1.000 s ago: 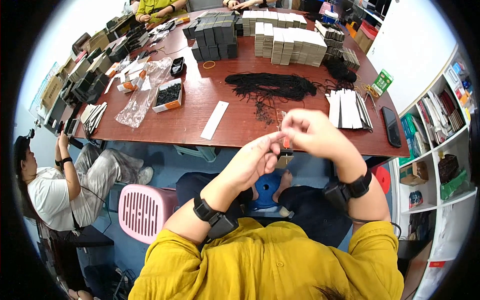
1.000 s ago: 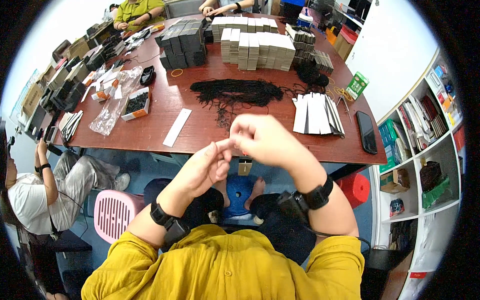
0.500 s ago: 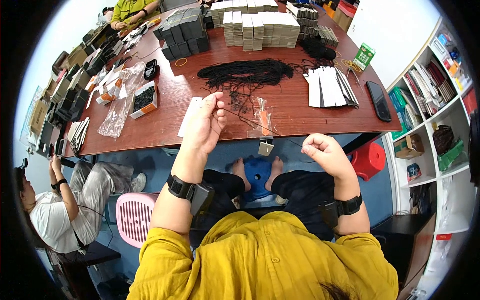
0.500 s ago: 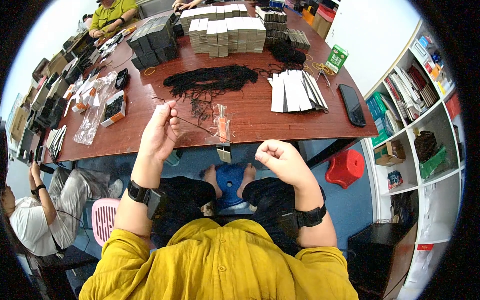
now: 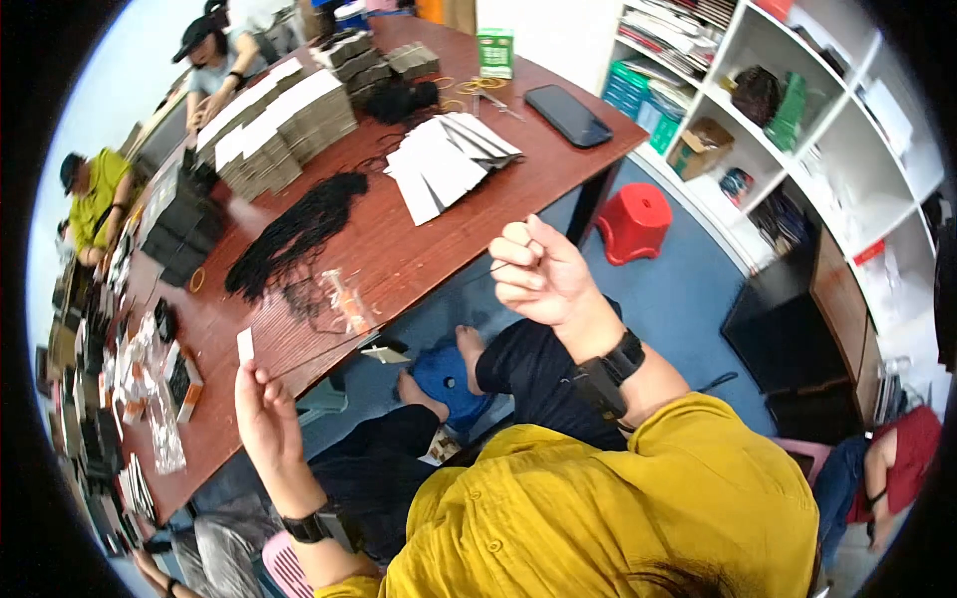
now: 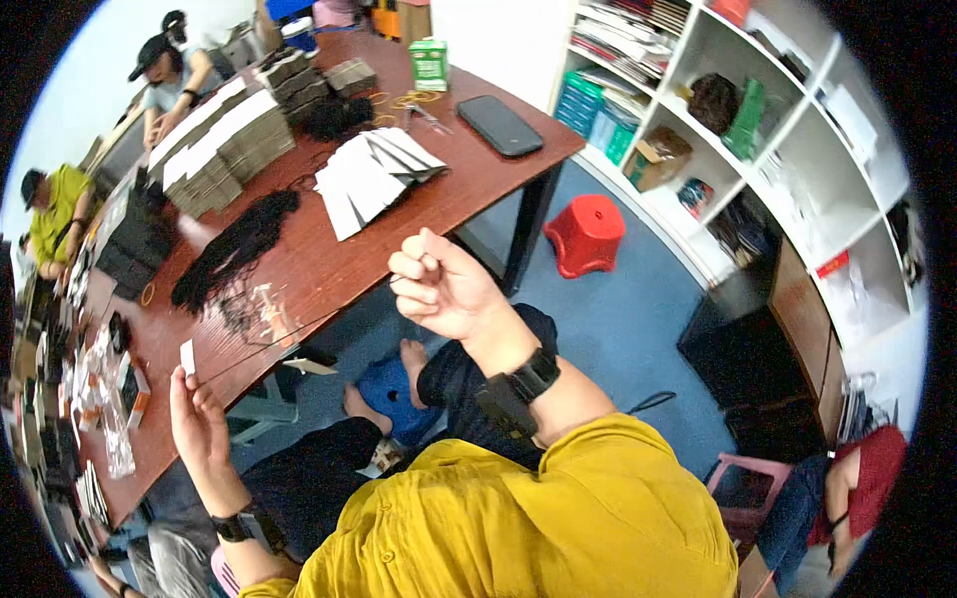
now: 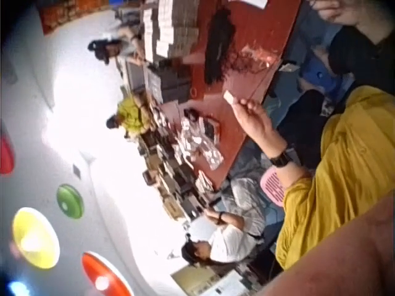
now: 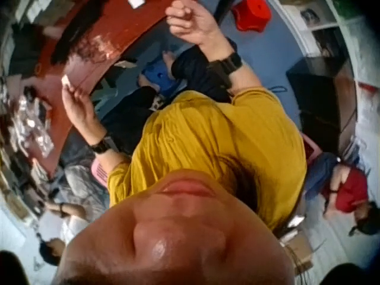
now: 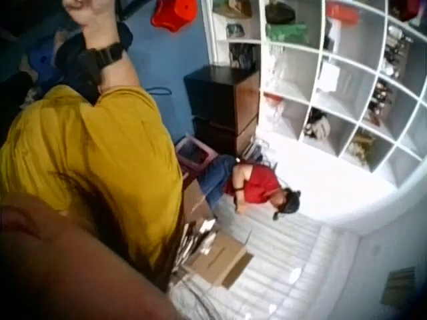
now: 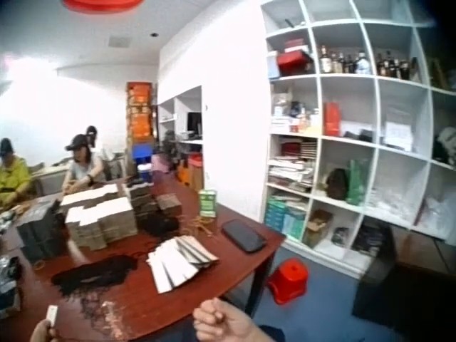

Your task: Assembling tags by tying strings to cards and then packing finished items and boxes.

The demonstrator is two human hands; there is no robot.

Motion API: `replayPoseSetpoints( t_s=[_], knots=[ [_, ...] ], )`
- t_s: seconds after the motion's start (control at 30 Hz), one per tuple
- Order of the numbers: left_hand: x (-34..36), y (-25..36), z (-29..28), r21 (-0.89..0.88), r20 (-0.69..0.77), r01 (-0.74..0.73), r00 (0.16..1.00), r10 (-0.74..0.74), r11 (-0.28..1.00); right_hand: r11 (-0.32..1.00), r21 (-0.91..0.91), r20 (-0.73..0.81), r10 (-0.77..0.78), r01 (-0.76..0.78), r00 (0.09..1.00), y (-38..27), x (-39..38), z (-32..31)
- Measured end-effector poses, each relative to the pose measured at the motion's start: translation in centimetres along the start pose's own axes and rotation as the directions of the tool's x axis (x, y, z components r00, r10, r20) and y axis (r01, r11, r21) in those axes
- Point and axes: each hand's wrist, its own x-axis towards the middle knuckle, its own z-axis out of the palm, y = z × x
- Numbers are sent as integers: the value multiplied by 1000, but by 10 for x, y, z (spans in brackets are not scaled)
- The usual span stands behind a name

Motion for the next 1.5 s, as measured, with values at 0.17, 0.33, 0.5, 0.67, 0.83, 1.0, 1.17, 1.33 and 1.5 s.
replayPoseSetpoints(
  t_s=[0.17, 0.33, 0.5, 0.67, 0.83, 1.0, 1.17, 1.33, 1.5],
  knots=[
    [-22, 3, -2, 141, 112, -60, 993, 45, 988, 992, -99, 2, -77, 76, 997, -3, -17, 2],
    [-61, -29, 13, 774, 277, -221, 961, -3, 593, 871, -488, -121, 6, -64, 993, 29, -29, 4],
    [-74, -77, 26, 813, 441, -338, 889, -122, 474, 602, -749, -248, 133, -277, 960, 97, -24, 10],
    [-72, -81, 18, 764, 333, -199, 936, -111, 614, 655, -698, -252, 155, -290, 955, 116, -12, 9],
    [-70, -81, 11, 637, 177, 109, 943, -283, 763, 590, -705, -294, 260, -393, 920, 122, -13, 2],
    [-69, -86, 11, 618, 150, 216, 912, -383, 756, 491, -751, -337, 290, -442, 896, 123, -13, -3],
    [-66, -87, 9, 673, 240, 70, 921, -308, 736, 446, -747, -351, 364, -492, 863, 124, -12, -6],
    [-67, -89, 7, 665, 199, 62, 946, -257, 744, 422, -799, -383, 191, -428, 904, 129, -10, -5],
    [-67, -90, 9, 791, 302, -247, 953, -6, 560, 616, -637, -378, 273, -462, 885, 132, -4, 0]
  ],
)
